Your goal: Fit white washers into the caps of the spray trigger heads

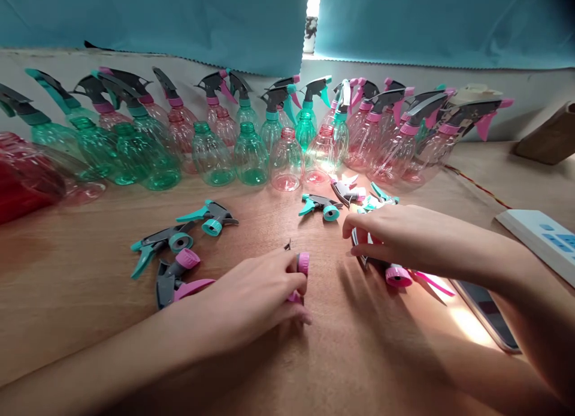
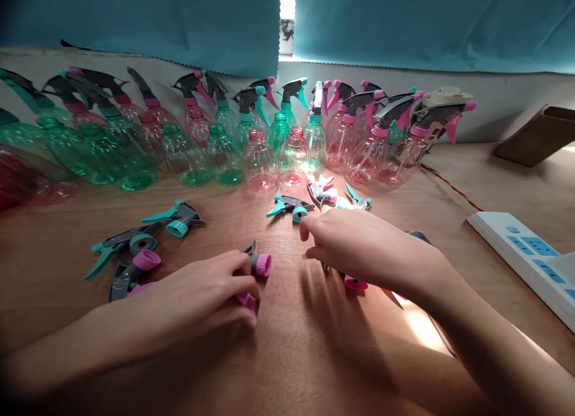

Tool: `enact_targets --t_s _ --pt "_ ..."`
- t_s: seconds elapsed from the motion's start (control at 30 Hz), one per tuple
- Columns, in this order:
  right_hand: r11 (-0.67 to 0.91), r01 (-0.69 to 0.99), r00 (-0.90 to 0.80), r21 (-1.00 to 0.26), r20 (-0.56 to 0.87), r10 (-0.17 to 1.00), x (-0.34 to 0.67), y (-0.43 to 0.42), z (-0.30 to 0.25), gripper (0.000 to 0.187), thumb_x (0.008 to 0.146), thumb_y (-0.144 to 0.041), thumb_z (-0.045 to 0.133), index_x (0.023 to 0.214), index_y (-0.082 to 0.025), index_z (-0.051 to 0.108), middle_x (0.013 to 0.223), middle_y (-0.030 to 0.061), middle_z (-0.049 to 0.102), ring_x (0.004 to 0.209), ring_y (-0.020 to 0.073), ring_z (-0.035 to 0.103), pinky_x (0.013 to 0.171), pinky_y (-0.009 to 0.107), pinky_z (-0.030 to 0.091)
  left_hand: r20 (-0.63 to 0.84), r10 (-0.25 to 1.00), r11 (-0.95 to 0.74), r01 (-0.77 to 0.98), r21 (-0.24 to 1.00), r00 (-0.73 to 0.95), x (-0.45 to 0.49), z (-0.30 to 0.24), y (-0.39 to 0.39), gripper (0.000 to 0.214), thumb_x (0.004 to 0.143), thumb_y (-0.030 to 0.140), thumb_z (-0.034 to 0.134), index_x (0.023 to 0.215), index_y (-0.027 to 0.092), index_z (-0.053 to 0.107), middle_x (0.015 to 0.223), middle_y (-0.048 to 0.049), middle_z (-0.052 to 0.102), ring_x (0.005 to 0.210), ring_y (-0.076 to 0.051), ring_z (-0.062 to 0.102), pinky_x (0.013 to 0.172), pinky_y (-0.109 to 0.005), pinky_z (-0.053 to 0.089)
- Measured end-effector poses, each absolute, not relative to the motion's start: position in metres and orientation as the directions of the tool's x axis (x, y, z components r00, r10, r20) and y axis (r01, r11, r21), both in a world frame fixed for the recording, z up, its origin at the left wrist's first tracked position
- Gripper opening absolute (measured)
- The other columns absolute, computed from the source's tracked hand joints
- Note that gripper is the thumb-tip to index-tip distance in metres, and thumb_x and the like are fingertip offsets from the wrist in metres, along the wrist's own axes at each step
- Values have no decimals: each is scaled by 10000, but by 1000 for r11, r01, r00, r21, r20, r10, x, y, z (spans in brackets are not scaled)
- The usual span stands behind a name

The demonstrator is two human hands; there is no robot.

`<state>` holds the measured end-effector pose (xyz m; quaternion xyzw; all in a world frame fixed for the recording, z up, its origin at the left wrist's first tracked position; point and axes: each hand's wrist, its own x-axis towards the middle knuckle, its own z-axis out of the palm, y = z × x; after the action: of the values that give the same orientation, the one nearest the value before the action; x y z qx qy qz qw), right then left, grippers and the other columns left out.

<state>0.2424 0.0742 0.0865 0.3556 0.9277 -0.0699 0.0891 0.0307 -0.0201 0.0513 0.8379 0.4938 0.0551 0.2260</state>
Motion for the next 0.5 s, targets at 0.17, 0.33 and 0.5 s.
enact_targets --t_s 0.17,0.33,0.5 --pt "739 654 -756 -161 -166 633 229 68 78 167 863 -357 529 967 -239 584 736 3 645 671 176 580 557 253 364 -26 913 -362 839 407 406 8 49 -18 243 894 408 510 1058 249 591 996 -27 536 909 -194 525 748 -292 413" --pt "794 563 -824 -228 -75 562 215 66 59 146 859 -291 534 968 -216 596 784 18 656 660 160 581 548 244 359 44 870 -464 785 412 491 9 30 -4 301 803 323 646 1086 230 602 1174 -77 478 1138 -259 431 936 -394 384" --pt "806 478 -870 -350 -59 490 203 57 53 99 882 -236 515 849 -208 604 789 5 643 650 135 551 537 240 335 120 879 -453 729 512 462 4 20 -6 192 824 232 620 1015 246 631 1213 -51 490 1165 -229 441 974 -376 378"
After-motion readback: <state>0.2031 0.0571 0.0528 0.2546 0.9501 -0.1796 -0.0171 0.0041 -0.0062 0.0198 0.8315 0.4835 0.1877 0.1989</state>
